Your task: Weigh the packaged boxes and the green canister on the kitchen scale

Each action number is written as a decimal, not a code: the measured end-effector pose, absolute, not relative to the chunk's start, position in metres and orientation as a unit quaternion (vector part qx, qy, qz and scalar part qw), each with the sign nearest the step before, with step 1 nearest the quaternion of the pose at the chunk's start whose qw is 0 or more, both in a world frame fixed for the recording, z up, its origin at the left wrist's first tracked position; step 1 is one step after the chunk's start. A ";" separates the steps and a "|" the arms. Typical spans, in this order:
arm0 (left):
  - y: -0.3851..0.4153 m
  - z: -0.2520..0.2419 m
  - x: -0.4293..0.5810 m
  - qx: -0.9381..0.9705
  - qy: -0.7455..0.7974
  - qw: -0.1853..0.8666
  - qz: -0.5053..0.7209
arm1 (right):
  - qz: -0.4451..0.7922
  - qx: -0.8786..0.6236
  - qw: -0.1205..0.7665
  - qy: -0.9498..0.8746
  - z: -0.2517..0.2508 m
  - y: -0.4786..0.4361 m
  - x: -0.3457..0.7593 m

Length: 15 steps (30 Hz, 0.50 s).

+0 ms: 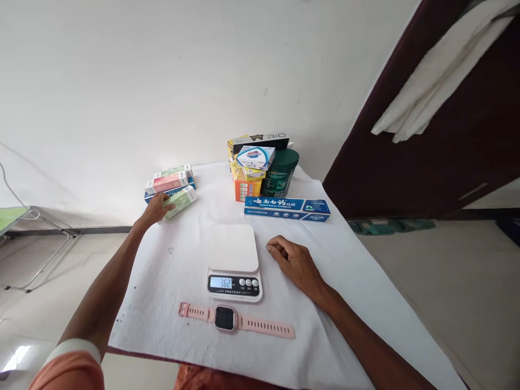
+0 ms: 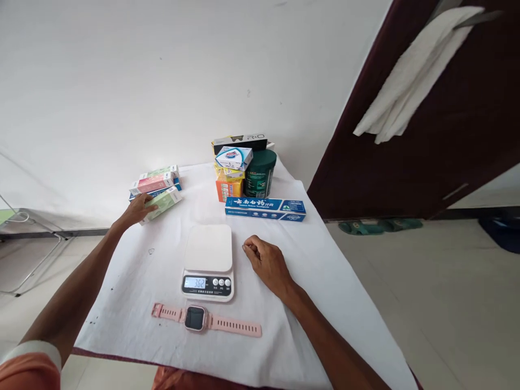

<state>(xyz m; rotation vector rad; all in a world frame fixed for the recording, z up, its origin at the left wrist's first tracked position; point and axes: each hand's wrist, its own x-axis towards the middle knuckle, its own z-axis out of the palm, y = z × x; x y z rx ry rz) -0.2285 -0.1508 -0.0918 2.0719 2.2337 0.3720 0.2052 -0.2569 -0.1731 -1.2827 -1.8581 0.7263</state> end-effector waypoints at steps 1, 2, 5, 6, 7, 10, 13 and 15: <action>-0.160 -0.089 -0.226 0.679 0.721 0.042 0.131 | 0.284 -0.502 0.379 -0.724 -0.173 -0.257 0.205; -0.170 -0.086 -0.222 0.684 0.712 0.048 0.148 | 0.286 -0.503 0.382 -0.721 -0.172 -0.257 0.205; -0.204 -0.075 -0.203 0.720 0.658 0.074 0.207 | 0.303 -0.505 0.394 -0.706 -0.169 -0.258 0.205; -0.216 -0.070 -0.193 0.738 0.634 0.080 0.217 | 0.312 -0.506 0.398 -0.699 -0.167 -0.258 0.205; -0.226 -0.065 -0.182 0.757 0.610 0.084 0.218 | 0.322 -0.508 0.402 -0.691 -0.166 -0.258 0.206; -0.252 -0.055 -0.147 0.812 0.538 0.093 0.207 | 0.347 -0.515 0.418 -0.663 -0.164 -0.259 0.206; -0.265 -0.057 -0.119 0.845 0.487 0.105 0.195 | 0.361 -0.520 0.427 -0.645 -0.163 -0.260 0.205; -0.266 -0.064 -0.107 0.857 0.470 0.109 0.182 | 0.366 -0.522 0.427 -0.641 -0.162 -0.261 0.205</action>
